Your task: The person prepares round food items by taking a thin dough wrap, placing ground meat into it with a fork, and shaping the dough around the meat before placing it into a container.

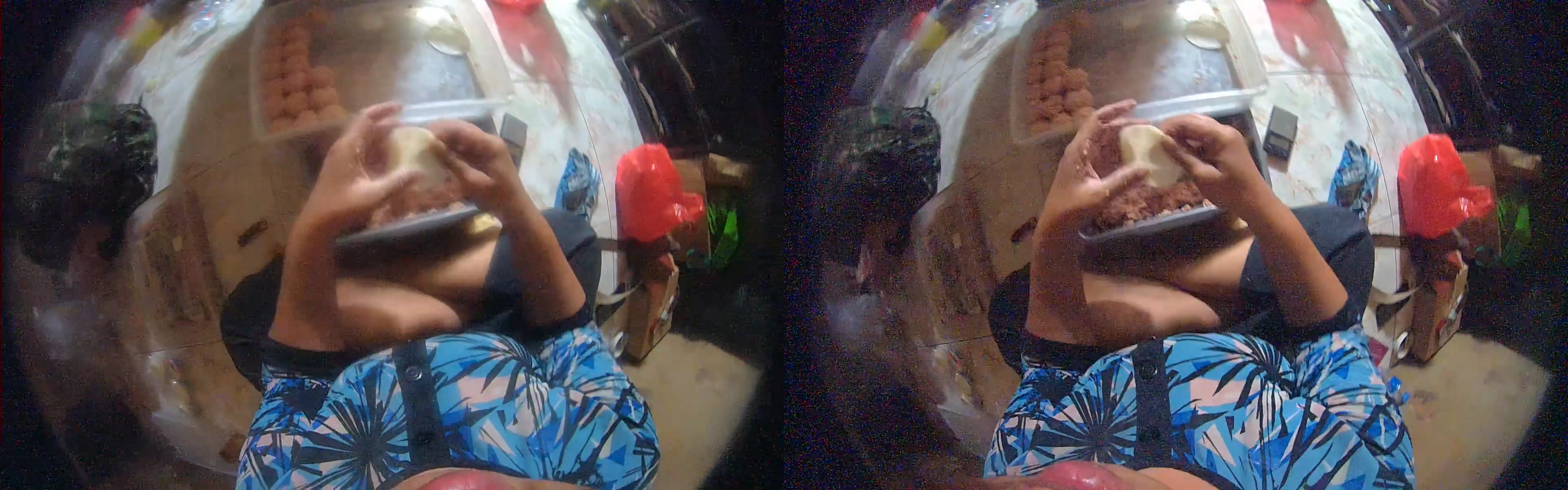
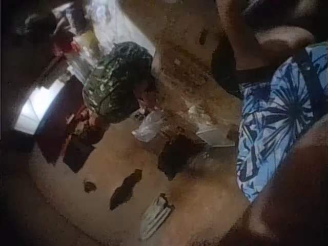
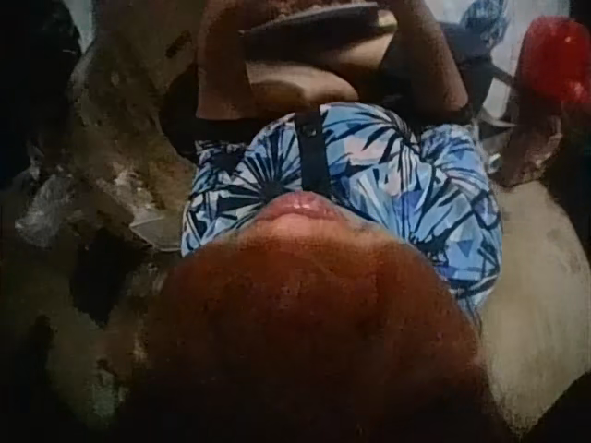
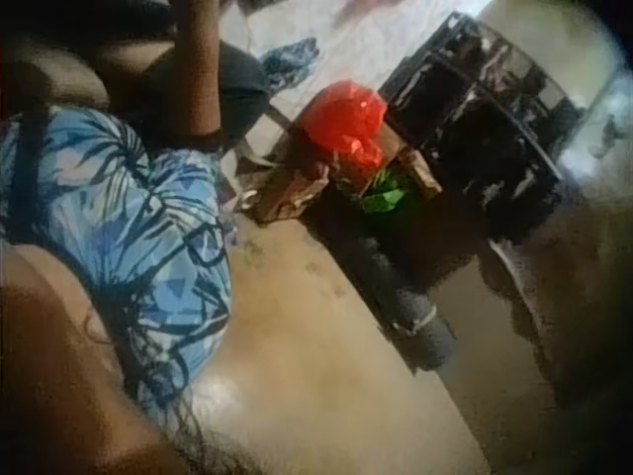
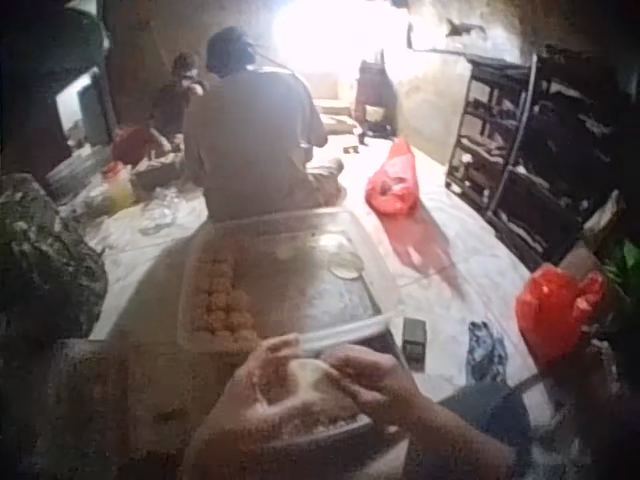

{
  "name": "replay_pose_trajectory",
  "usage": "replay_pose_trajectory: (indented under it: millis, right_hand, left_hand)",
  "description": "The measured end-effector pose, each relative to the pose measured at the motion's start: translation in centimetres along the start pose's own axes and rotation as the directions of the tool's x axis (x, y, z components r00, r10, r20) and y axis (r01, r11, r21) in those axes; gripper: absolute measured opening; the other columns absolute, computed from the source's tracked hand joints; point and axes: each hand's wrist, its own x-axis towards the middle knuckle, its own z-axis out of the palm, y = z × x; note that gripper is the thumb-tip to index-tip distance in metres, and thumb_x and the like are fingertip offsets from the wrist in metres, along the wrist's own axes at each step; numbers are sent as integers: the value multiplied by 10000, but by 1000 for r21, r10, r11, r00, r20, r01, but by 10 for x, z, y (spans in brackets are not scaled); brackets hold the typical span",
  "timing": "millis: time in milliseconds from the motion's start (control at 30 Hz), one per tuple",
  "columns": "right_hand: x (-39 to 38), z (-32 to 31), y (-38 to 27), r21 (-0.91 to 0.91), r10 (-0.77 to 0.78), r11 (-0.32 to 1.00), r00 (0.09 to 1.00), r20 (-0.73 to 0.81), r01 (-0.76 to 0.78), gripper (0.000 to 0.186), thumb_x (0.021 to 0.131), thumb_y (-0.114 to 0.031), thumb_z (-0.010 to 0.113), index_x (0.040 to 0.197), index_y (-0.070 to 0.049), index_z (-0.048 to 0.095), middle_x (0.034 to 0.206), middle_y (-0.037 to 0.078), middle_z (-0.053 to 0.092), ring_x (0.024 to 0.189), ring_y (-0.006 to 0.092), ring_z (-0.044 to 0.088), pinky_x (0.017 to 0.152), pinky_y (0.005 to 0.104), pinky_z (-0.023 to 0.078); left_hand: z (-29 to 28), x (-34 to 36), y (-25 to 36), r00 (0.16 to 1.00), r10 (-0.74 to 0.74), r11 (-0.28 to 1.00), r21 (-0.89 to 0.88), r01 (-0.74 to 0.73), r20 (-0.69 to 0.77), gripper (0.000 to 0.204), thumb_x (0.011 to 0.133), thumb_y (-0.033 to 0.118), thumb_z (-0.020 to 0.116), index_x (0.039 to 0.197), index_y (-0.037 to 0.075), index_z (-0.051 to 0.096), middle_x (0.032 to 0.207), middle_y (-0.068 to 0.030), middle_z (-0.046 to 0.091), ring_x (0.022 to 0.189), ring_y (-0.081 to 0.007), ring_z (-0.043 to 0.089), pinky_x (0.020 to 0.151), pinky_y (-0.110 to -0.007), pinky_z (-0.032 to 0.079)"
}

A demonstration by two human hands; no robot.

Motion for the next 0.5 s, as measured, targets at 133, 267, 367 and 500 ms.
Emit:
replay_pose_trajectory:
  millis: [133, 267, 367, 500]
  right_hand:
    - [20, -13, 45, -323, 109, 946, 975, 195, -41, 173, 822, -60, 596, 987, -14, 619, 916, 132, 638, 823, 187, 612, 726, 286, 478]
    - [28, -14, 51, -873, 212, 428, 913, 347, 232, 221, 792, -97, 562, 1000, -42, 613, 1024, 134, 631, 920, 255, 620, 777, 322, 486]
    - [37, -2, 46, -921, 466, 357, 824, 321, 157, 263, 757, -107, 553, 1010, -78, 615, 1062, 110, 620, 1026, 260, 581, 867, 341, 450]
    - [15, -10, 30, -490, 344, 848, 914, 215, -204, 291, 807, -180, 539, 1067, -67, 603, 1030, 104, 616, 1003, 229, 572, 902, 319, 425]
  left_hand:
    - [-20, -1, -12, 970, -225, 974, -2, 226, -89, 314, 778, -38, 537, 1089, -7, 564, 1056, -100, 592, 1025, -154, 544, 898, -292, 431]
    - [-47, 5, -11, 959, -127, 973, -220, 71, -252, 379, 781, -38, 434, 1146, -11, 531, 1086, -121, 584, 1011, -200, 564, 925, -329, 433]
    - [-62, 7, -4, 939, -203, 824, -566, 12, -276, 390, 787, -26, 432, 1167, -14, 517, 1115, -140, 577, 1021, -232, 569, 934, -362, 438]
    - [-82, 4, -11, 878, -358, 648, -761, -11, -318, 356, 835, 42, 499, 1184, -29, 503, 1156, -162, 573, 1049, -266, 569, 929, -397, 450]
